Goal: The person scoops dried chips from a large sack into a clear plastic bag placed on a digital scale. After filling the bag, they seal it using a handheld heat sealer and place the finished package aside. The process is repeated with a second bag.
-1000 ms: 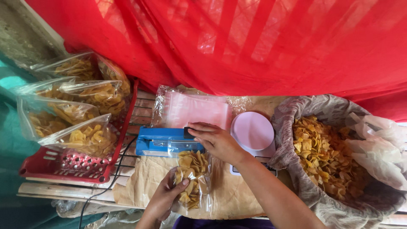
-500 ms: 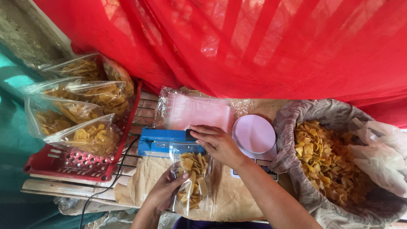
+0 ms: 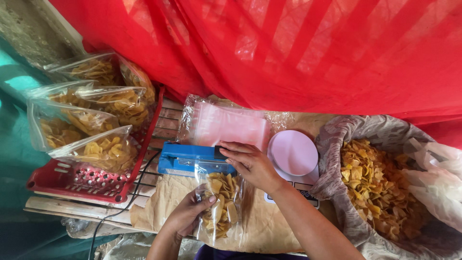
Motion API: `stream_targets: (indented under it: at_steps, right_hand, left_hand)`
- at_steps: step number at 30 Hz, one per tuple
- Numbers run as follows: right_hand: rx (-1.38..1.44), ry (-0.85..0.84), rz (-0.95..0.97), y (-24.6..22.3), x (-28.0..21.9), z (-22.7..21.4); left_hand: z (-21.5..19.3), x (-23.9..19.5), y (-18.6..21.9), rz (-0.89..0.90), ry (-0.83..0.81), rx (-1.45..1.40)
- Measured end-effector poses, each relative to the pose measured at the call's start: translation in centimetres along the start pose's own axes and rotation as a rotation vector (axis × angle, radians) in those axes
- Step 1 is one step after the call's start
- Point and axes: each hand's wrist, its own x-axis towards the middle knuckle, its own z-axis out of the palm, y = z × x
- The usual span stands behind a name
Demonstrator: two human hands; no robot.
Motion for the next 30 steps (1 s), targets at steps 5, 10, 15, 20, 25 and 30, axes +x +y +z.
stream_targets:
  at_steps: [5, 10, 15, 20, 25, 30]
  right_hand:
    - [0.004, -0.004, 0.019, -0.24, 0.05, -0.19]
    - [0.018, 0.02, 0.004, -0.38, 0.05, -0.08]
    - [0.016, 0.013, 0.019, -0.55, 0.07, -0.14]
    - [0.014, 0.008, 0.021, -0.68, 0.15, -0.22]
    - [0.077, 0.016, 0.007, -0.8, 0.29, -0.24]
    - [0.093, 0.008, 0.009, -0.98, 0.37, -0.34]
  left_hand:
    - [0.52, -0.11, 0.57, -0.02, 0.007, -0.023]
    - [0.17, -0.03, 0.34, -0.018, -0.009, -0.026]
    - [0.04, -0.02, 0.32, -0.006, -0.019, -0.023]
    - [0.07, -0.04, 0.31, 0.002, -0.02, -0.014]
    - [0.27, -0.25, 0.78, -0.011, -0.044, -0.007]
    - [0.47, -0.28, 1.13, -0.048, -0.043, -0.023]
